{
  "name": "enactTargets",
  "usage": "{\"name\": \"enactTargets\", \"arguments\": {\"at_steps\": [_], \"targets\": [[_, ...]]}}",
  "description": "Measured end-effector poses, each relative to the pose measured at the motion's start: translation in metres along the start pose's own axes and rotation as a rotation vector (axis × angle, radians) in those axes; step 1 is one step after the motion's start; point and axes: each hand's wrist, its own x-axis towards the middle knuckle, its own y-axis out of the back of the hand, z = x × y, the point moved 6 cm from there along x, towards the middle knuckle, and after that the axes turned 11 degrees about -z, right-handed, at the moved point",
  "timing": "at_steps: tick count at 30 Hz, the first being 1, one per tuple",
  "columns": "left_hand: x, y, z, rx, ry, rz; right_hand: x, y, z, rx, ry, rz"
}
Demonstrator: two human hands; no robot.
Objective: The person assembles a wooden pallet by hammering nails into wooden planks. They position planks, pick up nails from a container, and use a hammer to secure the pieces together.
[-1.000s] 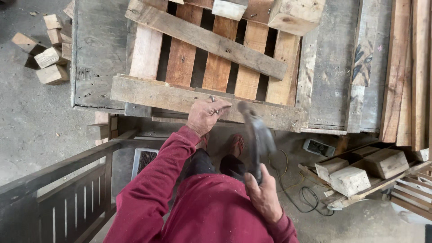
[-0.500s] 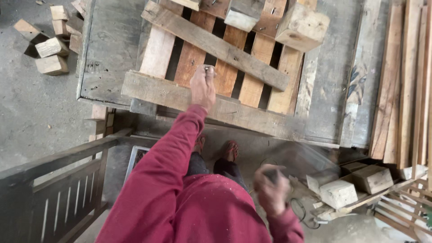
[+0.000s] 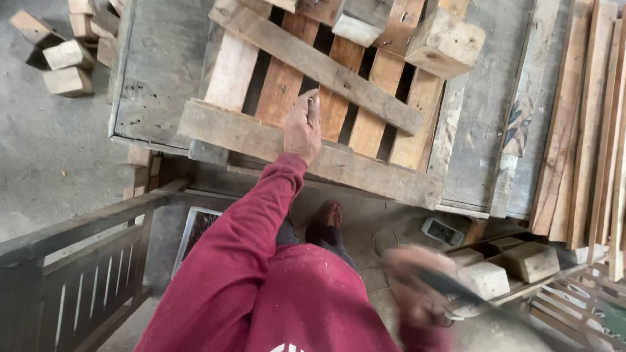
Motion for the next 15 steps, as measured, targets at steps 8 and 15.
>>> {"name": "enactTargets", "arguments": {"at_steps": [8, 15], "targets": [[0.005, 0.001, -0.006, -0.073, 0.121, -0.030, -0.032, 0.015, 0.001, 0.424, 0.640, 0.028], [0.004, -0.001, -0.017, -0.158, 0.107, 0.017, -0.005, -0.045, 0.034, 0.260, 0.281, -0.004]]}}
